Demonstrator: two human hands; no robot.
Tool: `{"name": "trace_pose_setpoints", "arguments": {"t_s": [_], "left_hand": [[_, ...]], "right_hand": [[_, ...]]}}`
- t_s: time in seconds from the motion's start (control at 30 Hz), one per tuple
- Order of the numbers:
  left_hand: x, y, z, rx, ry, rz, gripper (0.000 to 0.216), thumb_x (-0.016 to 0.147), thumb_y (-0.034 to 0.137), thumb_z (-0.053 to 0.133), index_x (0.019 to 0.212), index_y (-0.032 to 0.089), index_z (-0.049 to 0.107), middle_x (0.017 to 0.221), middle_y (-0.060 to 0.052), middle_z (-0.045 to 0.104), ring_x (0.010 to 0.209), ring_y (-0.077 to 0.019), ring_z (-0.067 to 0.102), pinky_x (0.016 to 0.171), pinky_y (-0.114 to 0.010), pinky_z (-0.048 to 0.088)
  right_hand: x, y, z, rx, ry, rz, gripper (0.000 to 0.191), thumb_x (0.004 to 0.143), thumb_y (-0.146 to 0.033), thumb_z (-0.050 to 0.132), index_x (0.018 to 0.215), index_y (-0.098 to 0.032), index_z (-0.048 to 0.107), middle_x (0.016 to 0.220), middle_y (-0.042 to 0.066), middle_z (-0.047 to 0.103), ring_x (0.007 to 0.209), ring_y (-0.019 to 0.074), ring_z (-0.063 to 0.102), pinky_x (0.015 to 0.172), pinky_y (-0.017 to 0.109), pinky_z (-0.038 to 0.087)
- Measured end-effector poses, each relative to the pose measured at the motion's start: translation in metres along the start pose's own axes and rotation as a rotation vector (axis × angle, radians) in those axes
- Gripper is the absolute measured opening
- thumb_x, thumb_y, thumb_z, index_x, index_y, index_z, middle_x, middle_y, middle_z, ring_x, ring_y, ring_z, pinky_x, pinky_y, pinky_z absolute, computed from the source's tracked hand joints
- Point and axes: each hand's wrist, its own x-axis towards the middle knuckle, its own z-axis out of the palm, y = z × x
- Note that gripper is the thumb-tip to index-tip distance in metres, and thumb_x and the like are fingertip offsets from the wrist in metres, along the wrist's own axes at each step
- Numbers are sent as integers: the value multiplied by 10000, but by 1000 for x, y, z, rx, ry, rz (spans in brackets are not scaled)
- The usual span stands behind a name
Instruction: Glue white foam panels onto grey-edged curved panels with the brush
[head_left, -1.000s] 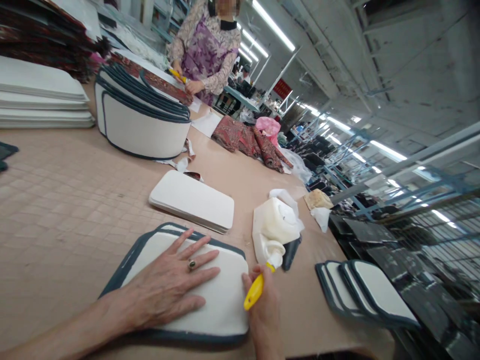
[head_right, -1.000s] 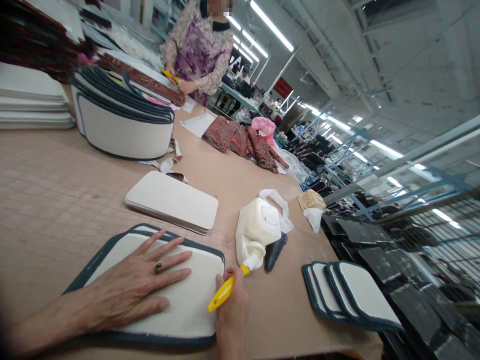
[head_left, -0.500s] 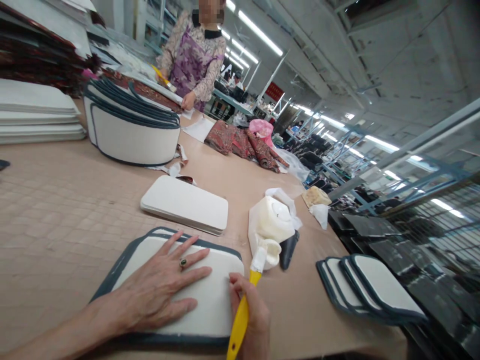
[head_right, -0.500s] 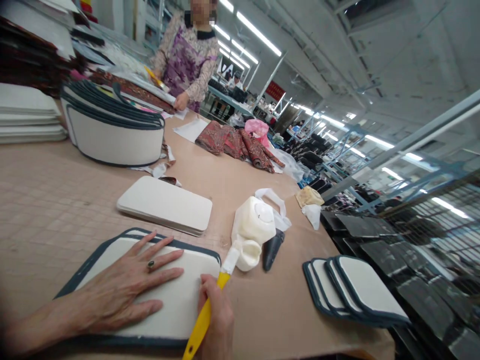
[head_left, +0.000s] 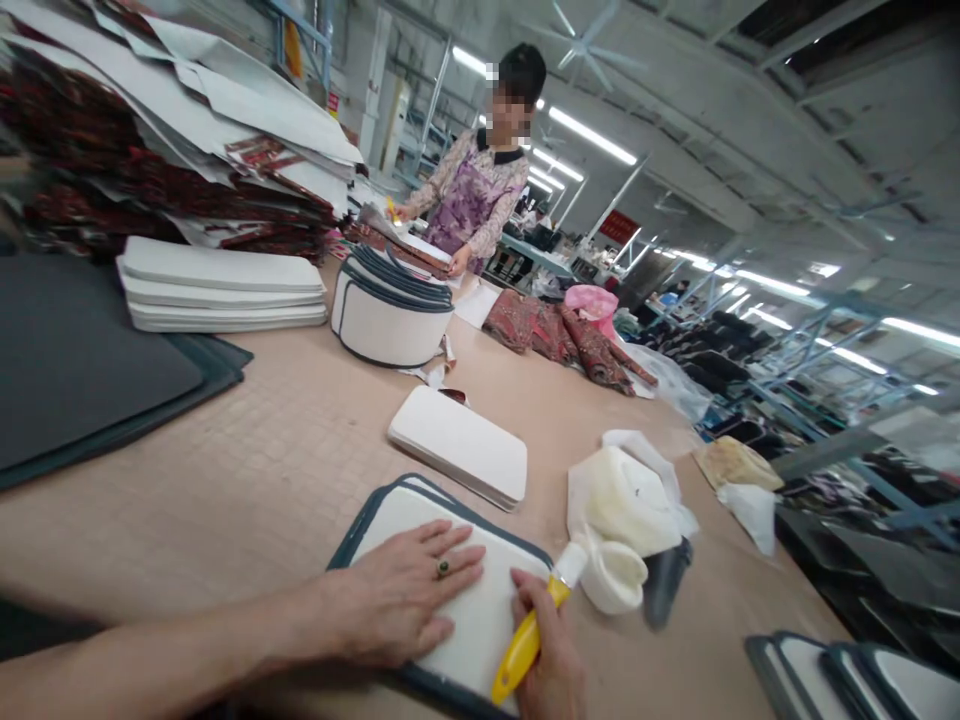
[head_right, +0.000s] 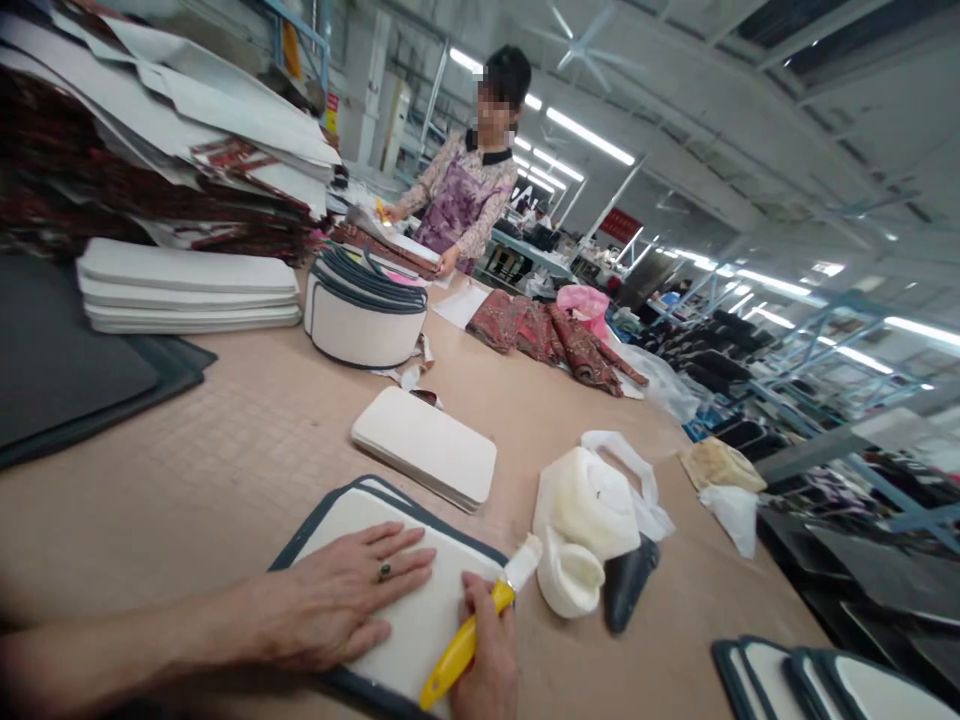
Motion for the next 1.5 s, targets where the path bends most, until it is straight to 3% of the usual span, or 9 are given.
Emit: {"name": "trace_pose_setpoints", "arguments": {"t_s": [0.2,0.43,0.8,0.97,1.07,1.17,1.27,1.37,1.5], "left_hand": [[-22,-39,-3,15,-64,-292,539,893,373,415,1376,157,312,1454,-80,288,1343,-263,184,1079,-421,149],[-23,-44,5,-52,22,-255,470,886,358,433,1323,197,366,1396,-60,395,1291,-230,287,1064,-440,137],[-17,-52,20,-37,90,-279,404,916,257,378,1319,284,383,1339,-14,452,1267,-213,302,1049,-449,138],[-17,-54,25,2,109,-277,408,919,268,373,1327,278,380,1349,-18,453,1260,-211,319,1043,-438,141],[-18,-58,29,22,127,-288,414,917,300,376,1328,251,384,1347,-38,459,1259,-214,331,1039,-428,156],[-18,-62,33,46,147,-288,424,909,317,381,1326,246,391,1347,-49,459,1258,-211,341,1035,-415,172],[-18,-65,36,64,164,-274,429,902,313,374,1327,256,395,1338,-45,470,1248,-206,356,1035,-410,181],[-20,-69,39,59,181,-266,424,901,309,369,1322,265,407,1338,-39,472,1248,-207,360,1038,-413,181],[-22,-73,35,60,135,-260,419,915,296,350,1331,293,394,1359,-32,454,1264,-223,346,1041,-467,157]], "right_hand": [[14,-25,-18,-156,-74,-46,292,861,-415,439,944,-220,641,855,76,626,759,203,625,675,295,491],[50,-55,1,-155,-174,-92,314,827,-390,501,1064,-191,552,964,101,611,922,242,568,785,367,449],[70,-45,13,-157,-210,8,98,829,-274,509,818,-193,564,761,29,590,733,192,554,689,321,423],[58,-72,20,-141,-38,-37,147,864,-283,453,844,-194,567,1043,116,585,1067,263,480,894,450,365],[39,-102,37,61,-77,-142,149,876,-257,426,874,-206,566,1214,111,525,1204,232,406,937,393,382],[30,-118,47,150,-130,-103,156,859,-256,462,972,-210,561,1058,82,601,1005,185,571,807,294,477],[37,-106,38,210,-156,40,243,843,-260,485,1075,-195,517,927,56,624,851,161,621,734,259,492],[51,-76,17,182,-124,77,110,831,-280,499,906,-206,535,1037,70,624,983,178,586,834,284,447],[68,-40,1,150,-35,122,147,844,-331,470,852,-192,517,985,83,636,911,177,600,797,289,449]]}}
